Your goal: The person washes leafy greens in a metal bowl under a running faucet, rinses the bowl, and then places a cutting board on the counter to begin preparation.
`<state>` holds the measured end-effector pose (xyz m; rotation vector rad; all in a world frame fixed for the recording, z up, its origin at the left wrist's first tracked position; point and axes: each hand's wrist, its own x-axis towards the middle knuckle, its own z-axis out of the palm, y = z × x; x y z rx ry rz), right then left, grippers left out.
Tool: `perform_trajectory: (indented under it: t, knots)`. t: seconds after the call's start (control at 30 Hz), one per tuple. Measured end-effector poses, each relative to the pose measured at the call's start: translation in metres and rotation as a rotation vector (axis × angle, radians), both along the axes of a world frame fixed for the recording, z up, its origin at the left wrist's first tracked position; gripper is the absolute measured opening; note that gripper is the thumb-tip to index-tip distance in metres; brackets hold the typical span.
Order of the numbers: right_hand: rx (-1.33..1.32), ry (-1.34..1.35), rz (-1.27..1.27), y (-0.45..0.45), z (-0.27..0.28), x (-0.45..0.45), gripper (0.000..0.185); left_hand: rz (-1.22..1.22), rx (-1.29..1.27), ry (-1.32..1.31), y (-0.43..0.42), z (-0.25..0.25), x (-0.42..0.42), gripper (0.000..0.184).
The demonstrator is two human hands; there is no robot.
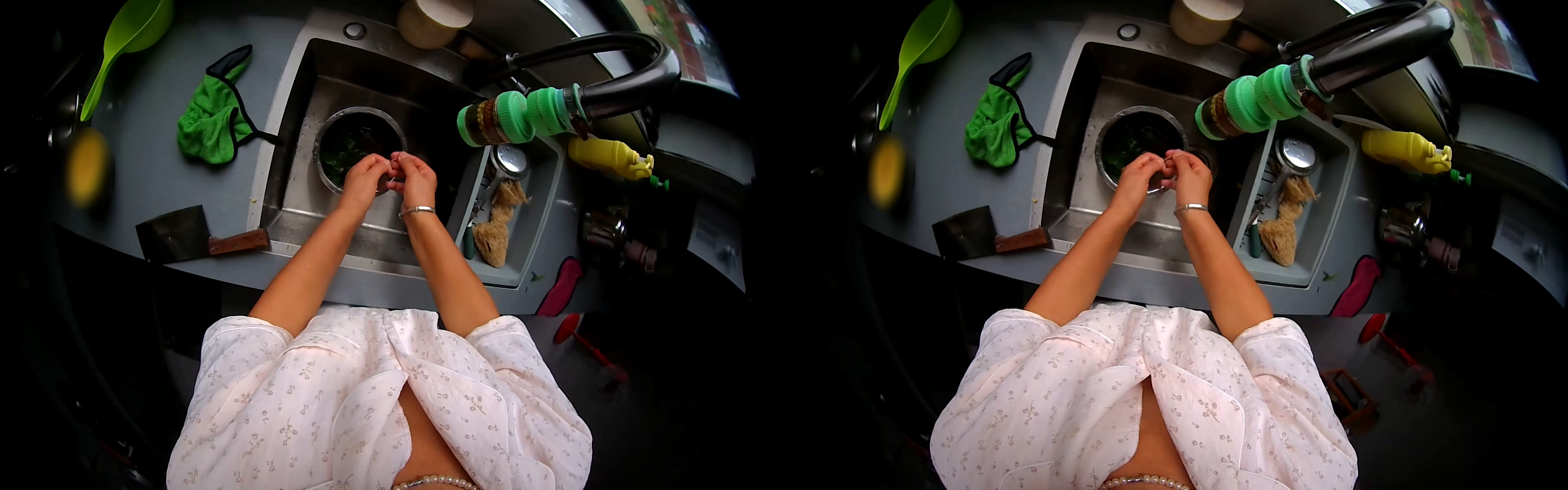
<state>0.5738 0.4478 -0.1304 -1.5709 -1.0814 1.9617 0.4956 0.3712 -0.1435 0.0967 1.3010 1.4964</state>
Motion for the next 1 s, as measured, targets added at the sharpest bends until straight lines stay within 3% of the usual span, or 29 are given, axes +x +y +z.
perform_trajectory:
  t: [0.23,0.4,0.5,0.63,0.7,0.77,1.0]
  knots:
    - [-0.023,-0.005,-0.158,0.023,0.000,0.011,0.018,0.017,-0.027,-0.276,-0.014,0.010,-0.002,0.015]
    - [0.052,-0.009,-0.009,0.032,0.025,0.025,0.021,0.136,0.041,-0.560,-0.026,0.012,-0.014,0.030]
    - [0.054,-0.003,0.034,0.027,0.038,0.029,0.024,0.113,0.079,-0.601,-0.025,0.017,-0.019,0.033]
    - [0.079,0.039,0.044,0.017,0.049,0.040,0.022,0.080,0.086,-0.553,-0.023,0.019,-0.021,0.031]
    - [0.104,0.050,0.034,0.015,0.054,0.049,0.022,0.032,0.042,-0.237,-0.023,0.008,-0.019,0.030]
    - [0.196,0.069,0.062,0.014,0.060,0.065,0.020,0.036,0.007,-0.132,-0.024,-0.004,-0.022,0.038]
    - [0.388,-0.069,-0.091,0.010,0.108,0.156,0.016,0.043,-0.138,-0.085,-0.024,-0.002,-0.028,0.021]
